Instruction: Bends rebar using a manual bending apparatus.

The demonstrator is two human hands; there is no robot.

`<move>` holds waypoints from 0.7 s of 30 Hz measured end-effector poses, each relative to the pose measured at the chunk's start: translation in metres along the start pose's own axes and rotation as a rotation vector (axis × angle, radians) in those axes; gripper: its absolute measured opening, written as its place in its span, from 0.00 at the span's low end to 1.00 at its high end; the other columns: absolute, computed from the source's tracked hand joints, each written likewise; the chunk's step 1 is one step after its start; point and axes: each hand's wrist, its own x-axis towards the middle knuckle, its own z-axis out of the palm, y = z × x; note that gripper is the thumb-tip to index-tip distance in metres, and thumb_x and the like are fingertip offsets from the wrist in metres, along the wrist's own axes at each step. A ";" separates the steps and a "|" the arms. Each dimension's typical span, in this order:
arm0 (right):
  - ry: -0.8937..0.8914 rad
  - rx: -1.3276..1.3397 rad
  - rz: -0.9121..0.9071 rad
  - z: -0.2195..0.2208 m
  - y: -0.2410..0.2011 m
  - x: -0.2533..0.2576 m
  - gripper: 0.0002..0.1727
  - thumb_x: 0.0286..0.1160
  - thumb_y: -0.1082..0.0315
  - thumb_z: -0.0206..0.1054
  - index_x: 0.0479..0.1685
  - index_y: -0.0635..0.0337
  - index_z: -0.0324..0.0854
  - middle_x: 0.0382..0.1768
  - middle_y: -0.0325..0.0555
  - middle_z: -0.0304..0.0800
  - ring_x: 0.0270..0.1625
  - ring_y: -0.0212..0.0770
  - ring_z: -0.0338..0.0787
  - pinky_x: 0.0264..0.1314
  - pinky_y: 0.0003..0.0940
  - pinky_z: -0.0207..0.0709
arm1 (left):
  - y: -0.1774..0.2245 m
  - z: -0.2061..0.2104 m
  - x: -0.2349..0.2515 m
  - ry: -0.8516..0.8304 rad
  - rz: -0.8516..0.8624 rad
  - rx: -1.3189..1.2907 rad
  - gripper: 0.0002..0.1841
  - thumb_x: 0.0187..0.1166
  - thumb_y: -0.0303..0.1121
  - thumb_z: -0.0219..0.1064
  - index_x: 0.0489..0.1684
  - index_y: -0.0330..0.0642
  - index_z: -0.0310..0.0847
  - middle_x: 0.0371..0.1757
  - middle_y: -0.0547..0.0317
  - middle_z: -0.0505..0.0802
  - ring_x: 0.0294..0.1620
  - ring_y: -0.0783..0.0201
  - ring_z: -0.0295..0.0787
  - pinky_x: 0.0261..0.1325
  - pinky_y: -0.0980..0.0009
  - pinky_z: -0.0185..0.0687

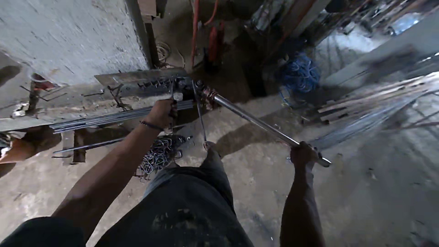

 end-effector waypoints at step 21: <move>-0.480 -0.285 -0.142 -0.022 -0.006 0.006 0.28 0.77 0.43 0.71 0.59 0.59 0.88 0.60 0.63 0.91 0.69 0.65 0.86 0.75 0.71 0.70 | -0.004 0.000 -0.011 0.008 -0.042 -0.062 0.15 0.91 0.49 0.55 0.52 0.49 0.77 0.24 0.67 0.76 0.16 0.73 0.68 0.19 0.76 0.69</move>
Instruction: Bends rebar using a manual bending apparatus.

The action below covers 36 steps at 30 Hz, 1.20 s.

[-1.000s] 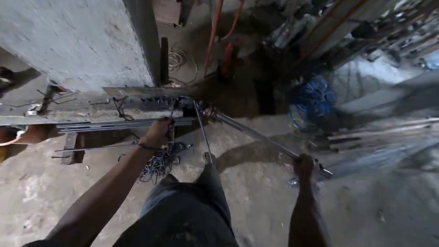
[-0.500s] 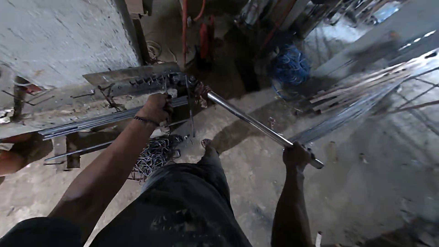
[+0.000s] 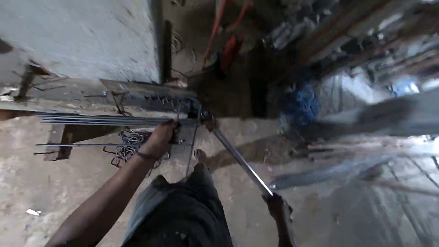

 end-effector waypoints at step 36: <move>0.108 0.033 -1.551 -0.199 -0.380 0.075 0.19 0.92 0.62 0.55 0.69 0.61 0.83 0.40 0.59 0.95 0.41 0.57 0.97 0.45 0.53 0.90 | -0.022 0.155 0.056 0.870 0.587 -0.713 0.13 0.96 0.35 0.45 0.55 0.35 0.71 0.29 0.56 0.84 0.27 0.62 0.85 0.35 0.65 0.88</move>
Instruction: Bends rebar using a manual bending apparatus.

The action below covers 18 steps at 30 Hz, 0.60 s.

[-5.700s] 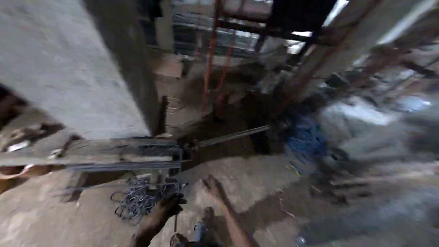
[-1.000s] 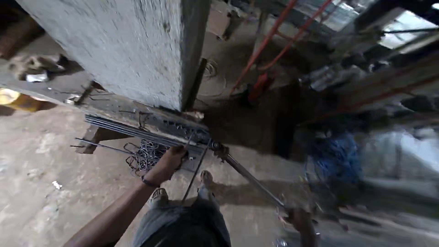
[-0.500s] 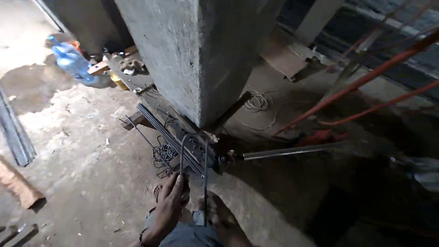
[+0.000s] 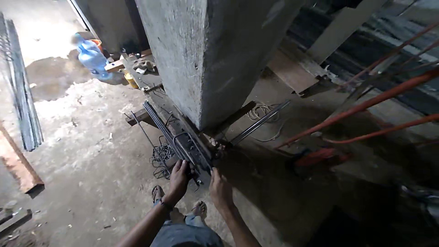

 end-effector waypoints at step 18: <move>-0.580 0.145 -0.002 -0.065 0.063 0.056 0.24 0.91 0.51 0.57 0.68 0.61 0.84 0.56 0.60 0.92 0.61 0.55 0.92 0.69 0.57 0.81 | 0.023 -0.047 0.052 -1.019 1.120 1.687 0.11 0.89 0.31 0.57 0.53 0.49 0.88 0.58 0.49 0.92 0.69 0.46 0.85 0.78 0.51 0.75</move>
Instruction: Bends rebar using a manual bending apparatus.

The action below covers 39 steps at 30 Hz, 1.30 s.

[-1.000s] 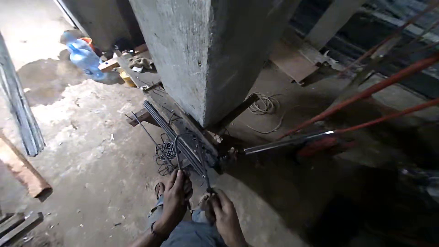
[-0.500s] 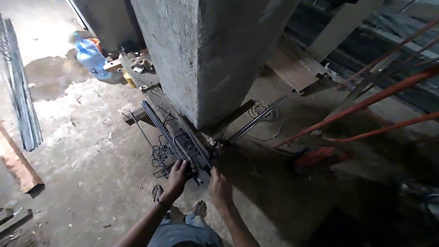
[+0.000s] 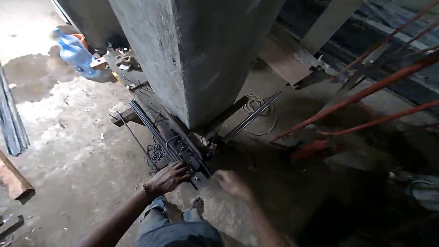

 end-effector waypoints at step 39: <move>0.855 -0.321 0.600 -0.005 0.341 -0.186 0.13 0.64 0.80 0.79 0.47 0.74 0.86 0.53 0.74 0.88 0.67 0.79 0.81 0.70 0.77 0.71 | -0.031 0.007 0.000 -0.028 0.142 -0.058 0.14 0.89 0.40 0.57 0.43 0.41 0.87 0.48 0.49 0.93 0.56 0.48 0.90 0.66 0.48 0.81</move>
